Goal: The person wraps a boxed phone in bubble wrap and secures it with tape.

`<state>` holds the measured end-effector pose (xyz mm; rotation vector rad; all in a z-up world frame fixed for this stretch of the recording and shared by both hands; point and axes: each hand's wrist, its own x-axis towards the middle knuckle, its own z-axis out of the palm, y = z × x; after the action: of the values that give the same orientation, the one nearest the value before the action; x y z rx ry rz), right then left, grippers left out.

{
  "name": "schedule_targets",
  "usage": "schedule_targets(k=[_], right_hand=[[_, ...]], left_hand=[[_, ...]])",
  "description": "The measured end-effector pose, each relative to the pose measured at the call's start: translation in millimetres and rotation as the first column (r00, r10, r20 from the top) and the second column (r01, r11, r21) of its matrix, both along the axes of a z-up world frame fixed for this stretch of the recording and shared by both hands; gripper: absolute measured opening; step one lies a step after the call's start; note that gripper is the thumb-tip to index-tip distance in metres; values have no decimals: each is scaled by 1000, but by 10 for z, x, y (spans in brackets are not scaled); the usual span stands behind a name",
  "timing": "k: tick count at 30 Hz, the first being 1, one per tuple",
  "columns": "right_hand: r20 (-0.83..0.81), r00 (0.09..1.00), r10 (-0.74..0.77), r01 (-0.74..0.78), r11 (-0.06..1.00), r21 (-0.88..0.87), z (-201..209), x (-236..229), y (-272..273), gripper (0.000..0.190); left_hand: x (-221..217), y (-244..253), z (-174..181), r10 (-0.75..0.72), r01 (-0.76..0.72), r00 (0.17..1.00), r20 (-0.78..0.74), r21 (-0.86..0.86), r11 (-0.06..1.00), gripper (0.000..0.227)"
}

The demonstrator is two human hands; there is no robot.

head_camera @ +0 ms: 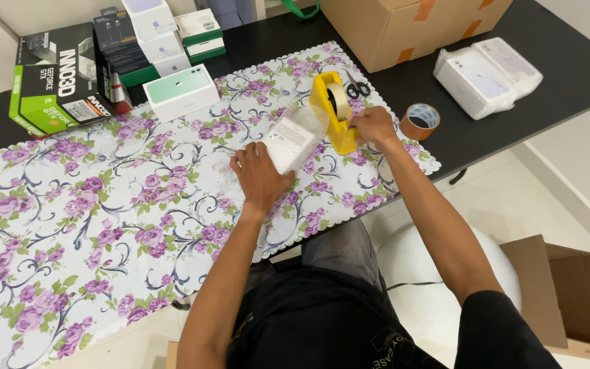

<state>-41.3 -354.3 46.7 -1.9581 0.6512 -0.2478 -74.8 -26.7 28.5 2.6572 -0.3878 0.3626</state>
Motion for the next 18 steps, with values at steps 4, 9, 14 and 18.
schedule_targets(k=[4, 9, 14, 18], right_hand=[[-17, 1000, -2, 3, 999, 48, 73, 29, 4, 20], [79, 996, -40, 25, 984, 175, 209, -126, 105, 31], [171, 981, -89, 29, 945, 325, 191, -350, 188, 40], [206, 972, -109, 28, 932, 361, -14, -488, 202, 31]], left_hand=[[34, 16, -58, -36, 36, 999, 31, -6, 999, 85], [47, 11, -124, -35, 34, 998, 54, 10, 999, 85], [35, 17, -93, -45, 45, 999, 29, 1, 999, 83], [31, 2, -77, -33, 32, 998, 56, 19, 999, 84]])
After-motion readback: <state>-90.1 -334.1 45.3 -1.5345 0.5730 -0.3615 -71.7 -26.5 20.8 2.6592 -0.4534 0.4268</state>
